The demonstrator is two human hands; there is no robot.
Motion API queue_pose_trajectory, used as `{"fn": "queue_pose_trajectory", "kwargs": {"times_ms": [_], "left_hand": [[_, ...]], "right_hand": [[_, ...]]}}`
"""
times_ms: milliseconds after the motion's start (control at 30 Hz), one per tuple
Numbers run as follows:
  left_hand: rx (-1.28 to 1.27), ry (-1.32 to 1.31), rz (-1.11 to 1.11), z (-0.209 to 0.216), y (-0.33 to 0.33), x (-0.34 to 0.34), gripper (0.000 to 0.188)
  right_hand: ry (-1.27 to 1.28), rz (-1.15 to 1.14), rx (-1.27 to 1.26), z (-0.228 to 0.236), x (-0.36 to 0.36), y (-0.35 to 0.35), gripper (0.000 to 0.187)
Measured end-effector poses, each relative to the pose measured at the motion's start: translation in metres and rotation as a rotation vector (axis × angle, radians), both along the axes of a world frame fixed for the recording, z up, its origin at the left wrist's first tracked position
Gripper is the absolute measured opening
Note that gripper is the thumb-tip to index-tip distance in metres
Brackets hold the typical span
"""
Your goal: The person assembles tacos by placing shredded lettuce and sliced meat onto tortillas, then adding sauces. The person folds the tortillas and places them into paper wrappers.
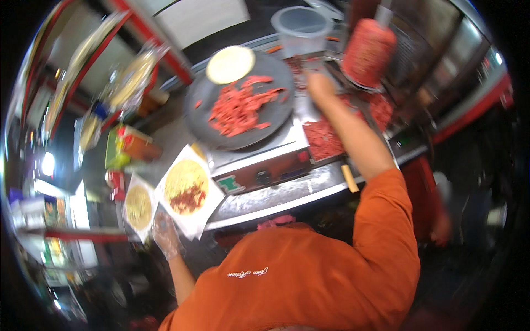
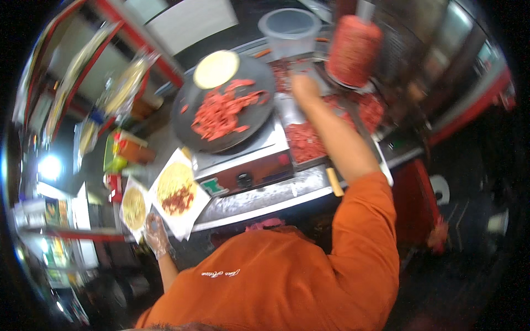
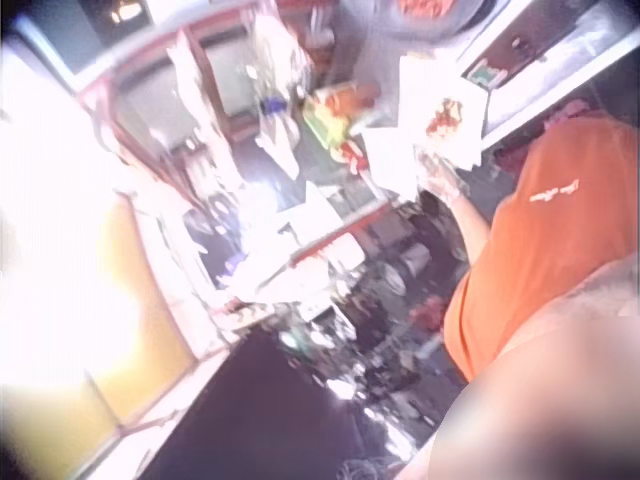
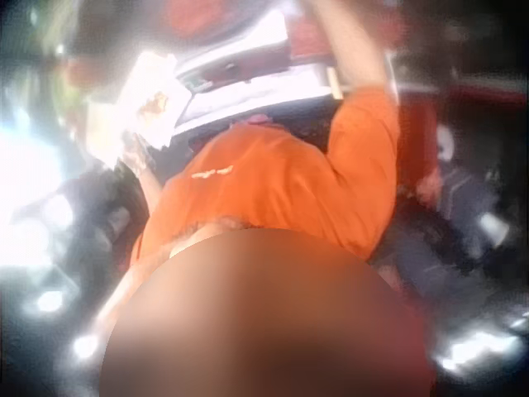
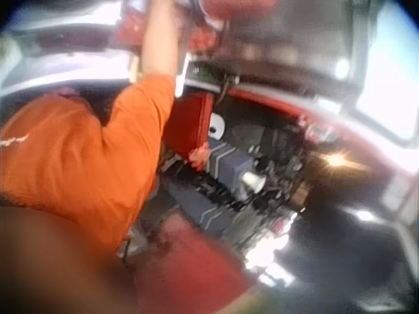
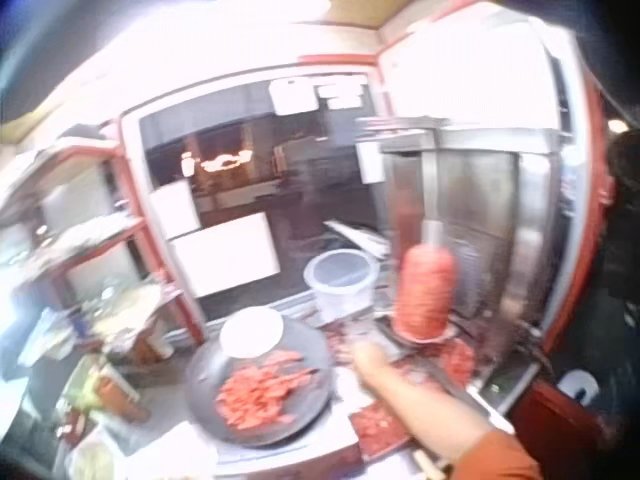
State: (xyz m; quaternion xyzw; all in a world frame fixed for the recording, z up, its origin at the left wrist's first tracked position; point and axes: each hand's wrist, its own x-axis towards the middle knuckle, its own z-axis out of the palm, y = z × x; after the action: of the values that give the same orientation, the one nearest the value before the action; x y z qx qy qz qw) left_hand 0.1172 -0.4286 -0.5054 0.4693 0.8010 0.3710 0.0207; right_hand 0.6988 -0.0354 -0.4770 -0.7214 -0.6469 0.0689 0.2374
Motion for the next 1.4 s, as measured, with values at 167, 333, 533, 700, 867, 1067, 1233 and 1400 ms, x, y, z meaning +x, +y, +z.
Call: {"fn": "queue_pose_trajectory", "kwargs": {"times_ms": [167, 333, 533, 700, 867, 1067, 1233, 1400], "left_hand": [[-0.045, 0.067, 0.129, -0.019, -0.042, -0.058, 0.036], [-0.018, 0.102, -0.091, -0.036, -0.018, -0.075, 0.037], [-0.082, 0.101, -0.377, -0.039, 0.031, -0.059, 0.080], [-0.187, 0.177, -0.551, -0.031, 0.043, -0.071, 0.083], [0.033, 0.192, -0.837, -0.022, 0.077, -0.066, 0.051], [-0.010, 0.352, -1.077, -0.015, 0.129, -0.069, 0.025], [-0.125, 0.174, -0.903, -0.015, 0.113, -0.114, 0.023], [-0.170, 0.233, -0.762, -0.027, 0.082, -0.112, 0.029]], "right_hand": [[-0.201, 0.134, 0.224, 0.070, 0.011, -0.036, 0.036], [0.150, 0.364, 0.115, 0.142, -0.089, -0.118, 0.039], [-0.396, 0.873, -0.011, 0.116, -0.289, -0.242, 0.047], [-0.415, 0.917, -0.129, 0.053, -0.334, -0.299, 0.045], [-0.201, 0.717, -0.144, 0.034, -0.307, -0.324, 0.048], [-0.111, 0.646, -0.065, 0.056, -0.314, -0.315, 0.044], [-0.078, 0.713, -0.062, 0.030, -0.327, -0.317, 0.043], [0.183, 0.413, -0.154, -0.008, -0.337, -0.352, 0.052]]}}
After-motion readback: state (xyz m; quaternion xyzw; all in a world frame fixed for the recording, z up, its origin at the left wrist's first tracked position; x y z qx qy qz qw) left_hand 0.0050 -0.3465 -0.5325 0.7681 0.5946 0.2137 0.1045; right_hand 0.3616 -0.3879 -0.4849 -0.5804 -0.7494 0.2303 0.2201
